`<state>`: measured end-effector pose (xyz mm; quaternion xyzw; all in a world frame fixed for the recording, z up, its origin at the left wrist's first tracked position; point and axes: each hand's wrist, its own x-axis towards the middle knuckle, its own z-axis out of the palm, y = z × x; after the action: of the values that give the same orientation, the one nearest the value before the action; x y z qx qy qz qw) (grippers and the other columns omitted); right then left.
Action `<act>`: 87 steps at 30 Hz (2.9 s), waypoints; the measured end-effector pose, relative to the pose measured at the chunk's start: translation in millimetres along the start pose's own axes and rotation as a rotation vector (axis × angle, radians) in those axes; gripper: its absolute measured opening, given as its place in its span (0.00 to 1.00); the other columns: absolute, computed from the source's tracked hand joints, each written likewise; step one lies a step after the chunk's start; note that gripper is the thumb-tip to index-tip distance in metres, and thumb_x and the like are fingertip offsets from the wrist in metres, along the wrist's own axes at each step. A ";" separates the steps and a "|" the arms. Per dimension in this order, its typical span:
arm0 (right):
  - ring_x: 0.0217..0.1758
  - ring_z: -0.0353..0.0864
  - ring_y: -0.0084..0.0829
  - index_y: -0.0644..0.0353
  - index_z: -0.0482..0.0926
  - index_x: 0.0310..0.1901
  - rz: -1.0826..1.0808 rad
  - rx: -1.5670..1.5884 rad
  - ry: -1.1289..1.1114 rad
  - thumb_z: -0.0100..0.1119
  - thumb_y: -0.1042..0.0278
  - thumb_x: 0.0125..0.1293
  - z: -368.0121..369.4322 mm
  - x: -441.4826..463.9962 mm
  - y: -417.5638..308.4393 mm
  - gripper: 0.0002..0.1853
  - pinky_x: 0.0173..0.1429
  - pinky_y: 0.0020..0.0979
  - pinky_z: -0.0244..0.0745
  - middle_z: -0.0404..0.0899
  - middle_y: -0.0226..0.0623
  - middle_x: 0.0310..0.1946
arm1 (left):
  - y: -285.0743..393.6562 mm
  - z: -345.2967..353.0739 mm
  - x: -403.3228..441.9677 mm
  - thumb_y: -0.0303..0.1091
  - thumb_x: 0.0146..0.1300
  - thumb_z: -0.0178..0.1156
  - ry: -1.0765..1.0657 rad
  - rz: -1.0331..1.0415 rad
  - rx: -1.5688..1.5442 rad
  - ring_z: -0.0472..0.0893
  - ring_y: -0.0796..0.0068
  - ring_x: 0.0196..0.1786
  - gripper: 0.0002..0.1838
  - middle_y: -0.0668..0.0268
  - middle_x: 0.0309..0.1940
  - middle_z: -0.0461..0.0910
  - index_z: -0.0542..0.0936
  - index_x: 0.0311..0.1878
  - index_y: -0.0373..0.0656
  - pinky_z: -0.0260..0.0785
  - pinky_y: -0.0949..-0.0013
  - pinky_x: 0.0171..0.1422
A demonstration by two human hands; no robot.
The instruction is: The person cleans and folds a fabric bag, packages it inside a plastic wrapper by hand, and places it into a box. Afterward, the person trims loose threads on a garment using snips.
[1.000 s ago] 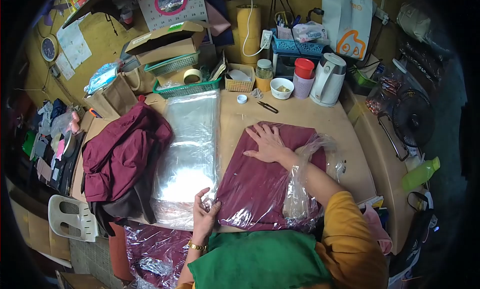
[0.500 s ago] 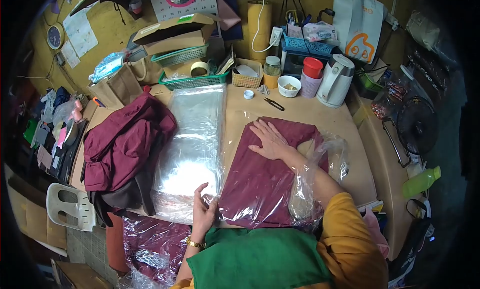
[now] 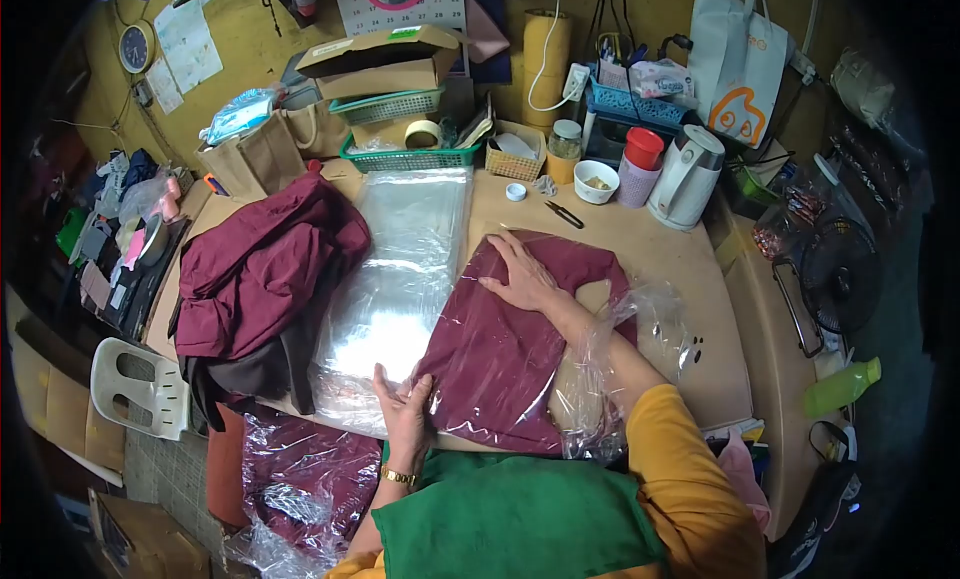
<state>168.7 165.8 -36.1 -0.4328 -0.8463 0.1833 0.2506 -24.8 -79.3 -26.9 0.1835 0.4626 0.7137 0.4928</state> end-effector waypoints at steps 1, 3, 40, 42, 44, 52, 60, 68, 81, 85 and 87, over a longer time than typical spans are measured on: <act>0.78 0.52 0.54 0.60 0.55 0.73 -0.035 0.075 -0.020 0.63 0.46 0.64 0.0 0.9 -2.2 0.44 0.79 0.50 0.52 0.49 0.54 0.76 | -3.0 -2.5 0.0 0.20 0.63 0.65 0.002 0.002 0.001 0.78 0.63 0.56 0.47 0.46 0.59 0.71 0.46 0.78 0.43 0.75 0.61 0.61; 0.79 0.50 0.54 0.59 0.55 0.73 -0.062 0.158 -0.021 0.63 0.47 0.64 3.8 5.3 -1.5 0.43 0.80 0.52 0.49 0.49 0.54 0.76 | -6.6 -2.7 -0.4 0.19 0.64 0.63 -0.003 -0.089 -0.020 0.79 0.63 0.56 0.41 0.47 0.58 0.73 0.51 0.75 0.41 0.76 0.62 0.61; 0.18 0.73 0.19 0.64 0.79 0.40 0.695 0.811 0.431 0.51 0.64 0.75 -136.1 -291.2 63.2 0.12 0.21 0.23 0.70 0.76 0.28 0.21 | 60.6 -126.0 34.9 0.39 0.73 0.59 0.053 0.084 0.614 0.64 0.89 0.23 0.15 0.78 0.21 0.70 0.77 0.30 0.42 0.56 0.77 0.25; 0.28 0.78 0.21 0.65 0.76 0.48 0.791 0.902 0.468 0.51 0.68 0.73 -125.5 -289.7 45.1 0.10 0.27 0.24 0.75 0.78 0.33 0.32 | 82.2 -99.1 9.3 0.43 0.71 0.62 0.055 -0.051 0.699 0.61 0.90 0.20 0.17 0.80 0.19 0.68 0.74 0.29 0.43 0.51 0.76 0.22; 0.43 0.82 0.27 0.65 0.71 0.58 0.652 1.115 0.391 0.52 0.73 0.71 -106.2 -248.7 3.8 0.16 0.37 0.29 0.81 0.78 0.39 0.46 | 77.3 -102.5 16.4 0.44 0.70 0.63 0.029 -0.063 0.669 0.60 0.90 0.20 0.18 0.80 0.19 0.67 0.74 0.29 0.43 0.50 0.76 0.22; 0.33 0.78 0.21 0.62 0.78 0.46 0.509 1.157 0.160 0.61 0.78 0.62 -95.7 -179.3 -28.4 0.10 0.34 0.25 0.74 0.79 0.30 0.34 | 44.5 -110.7 31.5 0.45 0.67 0.66 0.091 0.264 1.023 0.58 0.84 0.22 0.27 0.77 0.17 0.61 0.64 0.20 0.41 0.49 0.68 0.21; 0.27 0.77 0.21 0.62 0.81 0.39 0.770 0.140 0.339 0.60 0.60 0.69 -179.7 -312.3 107.6 0.12 0.33 0.26 0.73 0.77 0.28 0.23 | 126.1 -115.4 3.4 0.50 0.69 0.60 -0.163 -0.101 1.592 0.77 0.59 0.24 0.25 0.49 0.20 0.76 0.78 0.35 0.31 0.70 0.56 0.34; 0.69 0.68 0.35 0.63 0.67 0.67 0.527 0.607 0.421 0.57 0.54 0.70 -207.6 -185.9 41.8 0.30 0.67 0.31 0.65 0.70 0.44 0.66 | 121.1 -13.8 168.4 0.52 0.70 0.54 -0.394 0.373 1.410 0.78 0.48 0.62 0.33 0.38 0.55 0.78 0.74 0.61 0.26 0.68 0.60 0.66; 0.40 0.78 0.27 0.66 0.76 0.48 0.637 0.377 0.511 0.63 0.60 0.65 -70.1 -110.1 155.7 0.18 0.45 0.34 0.74 0.81 0.39 0.41 | 64.0 40.8 265.2 0.58 0.58 0.69 -0.151 0.132 1.343 0.85 0.62 0.40 0.33 0.53 0.34 0.85 0.84 0.40 0.27 0.74 0.61 0.47; 0.28 0.71 0.25 0.64 0.74 0.36 0.474 0.167 0.915 0.62 0.63 0.66 -153.1 -137.7 116.1 0.12 0.38 0.32 0.70 0.73 0.32 0.24 | 82.7 33.3 245.7 0.48 0.64 0.67 -0.162 0.135 1.161 0.76 0.79 0.26 0.24 0.65 0.21 0.80 0.84 0.31 0.31 0.69 0.68 0.32; 0.28 0.71 0.24 0.64 0.75 0.35 0.446 0.239 0.928 0.63 0.62 0.67 -171.4 -147.9 122.5 0.13 0.37 0.31 0.70 0.74 0.31 0.24 | 93.6 45.7 218.6 0.42 0.68 0.64 -0.223 0.285 0.917 0.72 0.83 0.25 0.20 0.67 0.19 0.78 0.83 0.28 0.32 0.65 0.69 0.29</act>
<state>421.0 128.3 -1.6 -0.6063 -0.5069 0.1164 0.6016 -139.7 125.4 32.5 0.5184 0.6438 0.4728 0.3054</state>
